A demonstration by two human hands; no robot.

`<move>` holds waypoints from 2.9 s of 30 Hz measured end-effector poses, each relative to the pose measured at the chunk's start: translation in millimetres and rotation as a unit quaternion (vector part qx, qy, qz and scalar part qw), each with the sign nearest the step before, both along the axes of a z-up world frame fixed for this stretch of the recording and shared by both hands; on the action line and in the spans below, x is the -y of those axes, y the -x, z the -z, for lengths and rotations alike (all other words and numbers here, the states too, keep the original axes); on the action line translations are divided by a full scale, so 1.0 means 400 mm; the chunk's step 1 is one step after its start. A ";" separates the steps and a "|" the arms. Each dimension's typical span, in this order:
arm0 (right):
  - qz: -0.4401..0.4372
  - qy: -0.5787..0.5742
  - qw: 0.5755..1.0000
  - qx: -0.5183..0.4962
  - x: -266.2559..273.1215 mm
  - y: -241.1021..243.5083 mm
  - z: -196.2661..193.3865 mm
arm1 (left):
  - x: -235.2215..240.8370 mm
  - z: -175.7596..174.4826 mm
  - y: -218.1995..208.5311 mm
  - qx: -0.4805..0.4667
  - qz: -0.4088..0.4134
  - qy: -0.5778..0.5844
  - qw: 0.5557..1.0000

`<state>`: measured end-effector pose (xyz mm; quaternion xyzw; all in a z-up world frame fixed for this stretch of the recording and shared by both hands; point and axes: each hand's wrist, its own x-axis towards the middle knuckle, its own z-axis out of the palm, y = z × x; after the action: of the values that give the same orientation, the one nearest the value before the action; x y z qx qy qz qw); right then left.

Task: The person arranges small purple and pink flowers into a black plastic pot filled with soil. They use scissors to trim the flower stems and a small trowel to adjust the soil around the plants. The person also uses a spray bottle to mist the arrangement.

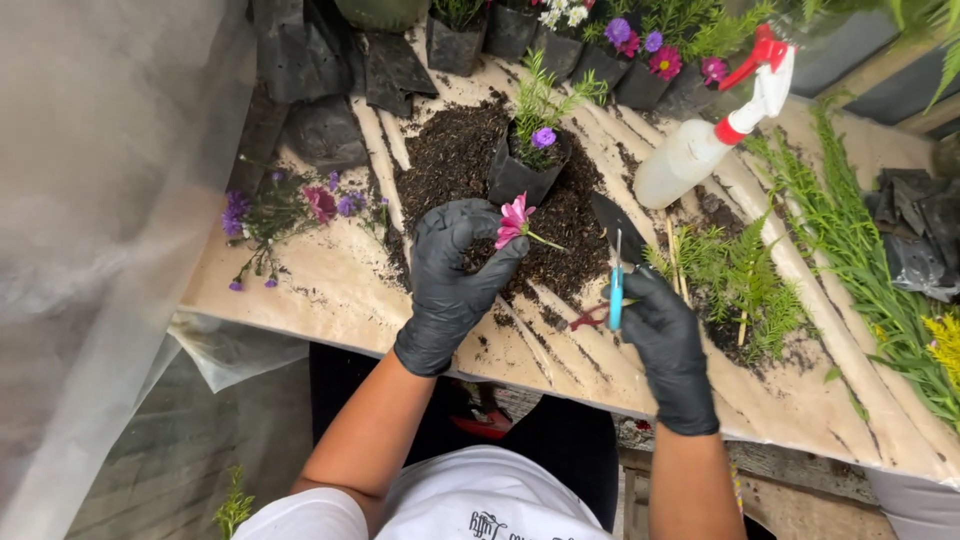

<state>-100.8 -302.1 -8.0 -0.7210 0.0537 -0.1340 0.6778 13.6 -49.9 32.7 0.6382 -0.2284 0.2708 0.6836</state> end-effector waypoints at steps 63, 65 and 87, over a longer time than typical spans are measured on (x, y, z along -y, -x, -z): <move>0.106 -0.064 0.992 -0.013 -0.072 -0.057 0.097 | 0.138 0.018 -0.041 0.047 0.005 -0.228 0.972; 0.107 -0.053 0.993 -0.013 -0.063 -0.057 0.112 | 0.138 -0.042 -0.010 0.002 0.022 -0.191 0.981; 0.141 0.158 0.974 -0.081 -0.039 -0.027 -0.068 | 0.120 -0.007 -0.037 0.205 -0.054 -0.092 0.973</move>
<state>-89.8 -286.6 19.2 -0.8127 0.1875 -0.1761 0.5228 28.5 -97.8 35.3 0.6405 -0.3528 0.4103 0.5448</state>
